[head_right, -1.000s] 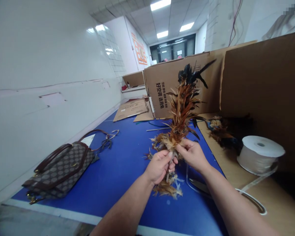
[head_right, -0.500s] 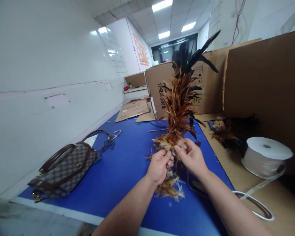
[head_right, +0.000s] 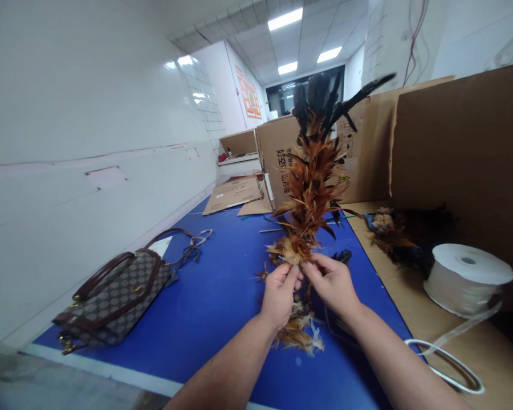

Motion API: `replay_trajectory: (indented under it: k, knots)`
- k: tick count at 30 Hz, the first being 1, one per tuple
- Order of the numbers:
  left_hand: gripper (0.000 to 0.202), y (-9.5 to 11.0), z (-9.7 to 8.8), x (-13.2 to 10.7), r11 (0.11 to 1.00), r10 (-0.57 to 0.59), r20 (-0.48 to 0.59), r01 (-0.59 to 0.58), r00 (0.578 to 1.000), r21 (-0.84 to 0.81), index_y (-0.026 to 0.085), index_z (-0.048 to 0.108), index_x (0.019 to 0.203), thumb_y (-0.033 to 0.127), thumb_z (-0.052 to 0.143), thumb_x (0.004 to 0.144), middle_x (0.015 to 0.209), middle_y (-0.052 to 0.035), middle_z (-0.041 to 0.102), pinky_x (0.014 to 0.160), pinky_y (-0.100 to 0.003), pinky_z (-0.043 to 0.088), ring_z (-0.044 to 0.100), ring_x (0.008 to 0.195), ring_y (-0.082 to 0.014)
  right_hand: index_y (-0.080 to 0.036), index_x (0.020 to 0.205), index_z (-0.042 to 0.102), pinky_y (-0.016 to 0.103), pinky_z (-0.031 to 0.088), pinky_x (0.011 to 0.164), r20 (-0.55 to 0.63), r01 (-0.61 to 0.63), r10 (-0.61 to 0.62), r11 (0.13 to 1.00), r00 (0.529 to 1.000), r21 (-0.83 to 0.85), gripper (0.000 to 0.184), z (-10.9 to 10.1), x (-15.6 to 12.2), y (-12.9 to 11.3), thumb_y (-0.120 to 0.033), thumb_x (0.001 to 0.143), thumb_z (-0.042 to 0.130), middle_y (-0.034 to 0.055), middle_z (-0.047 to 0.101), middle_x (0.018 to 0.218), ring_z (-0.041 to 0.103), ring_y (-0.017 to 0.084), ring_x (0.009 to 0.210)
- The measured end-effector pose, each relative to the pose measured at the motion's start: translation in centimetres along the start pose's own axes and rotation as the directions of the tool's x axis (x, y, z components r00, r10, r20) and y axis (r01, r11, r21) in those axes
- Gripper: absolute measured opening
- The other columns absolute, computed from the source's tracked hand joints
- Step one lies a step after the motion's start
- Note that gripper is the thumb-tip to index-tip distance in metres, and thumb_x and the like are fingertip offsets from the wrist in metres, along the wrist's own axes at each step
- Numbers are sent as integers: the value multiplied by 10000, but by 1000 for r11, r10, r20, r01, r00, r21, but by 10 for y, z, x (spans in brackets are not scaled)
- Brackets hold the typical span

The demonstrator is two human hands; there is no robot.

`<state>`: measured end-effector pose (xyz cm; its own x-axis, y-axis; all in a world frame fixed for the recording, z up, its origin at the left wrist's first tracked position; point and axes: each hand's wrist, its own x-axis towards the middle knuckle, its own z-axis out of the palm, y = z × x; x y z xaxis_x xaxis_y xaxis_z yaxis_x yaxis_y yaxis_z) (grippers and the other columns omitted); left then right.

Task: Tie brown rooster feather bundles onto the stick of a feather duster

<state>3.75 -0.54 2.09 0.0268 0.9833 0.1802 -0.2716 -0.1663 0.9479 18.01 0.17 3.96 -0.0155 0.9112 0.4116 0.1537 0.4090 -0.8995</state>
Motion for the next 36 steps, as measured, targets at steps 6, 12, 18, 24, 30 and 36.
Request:
replay_trajectory:
  k: [6, 12, 18, 24, 30, 36]
  knots:
    - [457, -3, -5, 2, 993, -54, 75, 62, 996, -102, 130, 678, 781, 574, 703, 887, 702, -14, 575, 642, -243, 352, 442, 641, -99, -185, 767, 742, 319, 555, 720, 150, -127, 97, 969, 984, 211, 390, -4, 3, -5, -563, 863, 753, 52, 712, 732, 665, 203, 691]
    - [419, 2, -1, 2, 966, -79, 116, 105, 990, -236, 114, 678, 789, 519, 737, 878, 730, -31, 608, 622, -241, 334, 441, 612, -83, -168, 707, 706, 313, 541, 620, 136, -270, 235, 867, 963, 418, 401, 10, -1, -1, -539, 776, 844, 32, 651, 650, 630, 179, 588]
    - [397, 5, -5, 6, 966, -66, 92, 87, 994, -244, 106, 696, 773, 486, 794, 836, 704, -39, 615, 597, -236, 330, 465, 613, -85, -176, 679, 752, 323, 560, 697, 54, -189, 181, 937, 982, 293, 378, 14, -2, -6, -531, 741, 866, 58, 713, 682, 646, 198, 650]
    - [374, 2, -6, 10, 968, -57, 98, 79, 993, -237, 101, 700, 763, 452, 814, 820, 705, -33, 613, 602, -238, 345, 473, 617, -82, -167, 756, 788, 289, 503, 639, 9, -175, 179, 952, 984, 253, 400, 14, -4, -3, -564, 791, 817, 50, 703, 691, 607, 180, 657]
    - [376, 0, -1, 7, 969, -46, 93, 68, 995, -237, 98, 699, 756, 451, 797, 840, 684, -21, 591, 599, -234, 342, 463, 611, -78, -176, 761, 745, 275, 428, 538, -24, -207, 232, 904, 972, 374, 409, 23, -7, 6, -578, 815, 793, 25, 661, 663, 546, 152, 578]
    - [359, 3, -2, 7, 964, -74, 74, 91, 994, -250, 98, 707, 763, 434, 832, 797, 620, -5, 559, 602, -239, 344, 465, 595, -85, -168, 697, 722, 268, 405, 537, 20, -185, 188, 934, 982, 307, 451, 23, -7, 0, -583, 874, 735, 35, 656, 632, 523, 144, 573]
